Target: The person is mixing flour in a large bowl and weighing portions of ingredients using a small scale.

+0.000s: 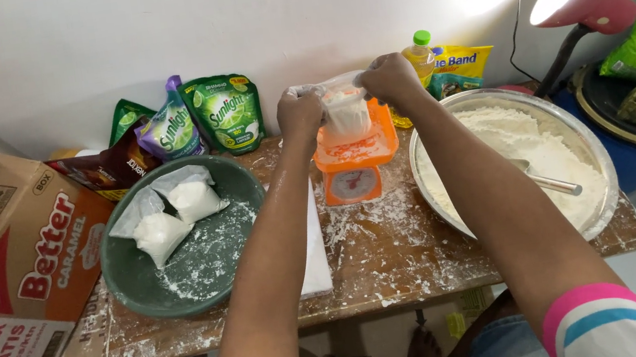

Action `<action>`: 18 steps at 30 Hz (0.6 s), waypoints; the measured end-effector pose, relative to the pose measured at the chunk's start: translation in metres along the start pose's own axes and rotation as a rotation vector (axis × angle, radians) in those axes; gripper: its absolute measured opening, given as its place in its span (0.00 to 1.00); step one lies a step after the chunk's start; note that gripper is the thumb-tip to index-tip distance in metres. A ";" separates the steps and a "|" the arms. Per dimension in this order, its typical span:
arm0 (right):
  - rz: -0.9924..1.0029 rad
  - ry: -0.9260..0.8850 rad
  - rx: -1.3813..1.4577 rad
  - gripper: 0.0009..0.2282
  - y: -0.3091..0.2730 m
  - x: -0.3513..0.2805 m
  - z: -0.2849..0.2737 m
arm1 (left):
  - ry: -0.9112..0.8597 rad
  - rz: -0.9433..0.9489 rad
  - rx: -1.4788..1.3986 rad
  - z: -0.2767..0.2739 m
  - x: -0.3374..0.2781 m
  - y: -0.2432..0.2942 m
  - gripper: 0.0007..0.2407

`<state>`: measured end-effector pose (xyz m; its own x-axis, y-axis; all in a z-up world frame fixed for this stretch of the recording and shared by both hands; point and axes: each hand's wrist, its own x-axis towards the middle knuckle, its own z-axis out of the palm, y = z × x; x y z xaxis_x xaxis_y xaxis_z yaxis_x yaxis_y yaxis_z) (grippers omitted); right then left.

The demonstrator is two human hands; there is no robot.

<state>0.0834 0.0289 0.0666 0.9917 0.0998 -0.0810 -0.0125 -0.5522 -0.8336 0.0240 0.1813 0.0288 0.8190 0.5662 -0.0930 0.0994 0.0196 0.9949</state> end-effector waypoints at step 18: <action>-0.240 0.140 0.256 0.16 0.066 -0.063 -0.016 | 0.122 0.135 0.116 -0.048 -0.079 -0.006 0.14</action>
<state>0.0225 -0.0271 0.0253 0.9781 0.0768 0.1937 0.2079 -0.2999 -0.9310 -0.0689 0.1759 0.0320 0.7554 0.6530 0.0537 0.0636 -0.1546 0.9859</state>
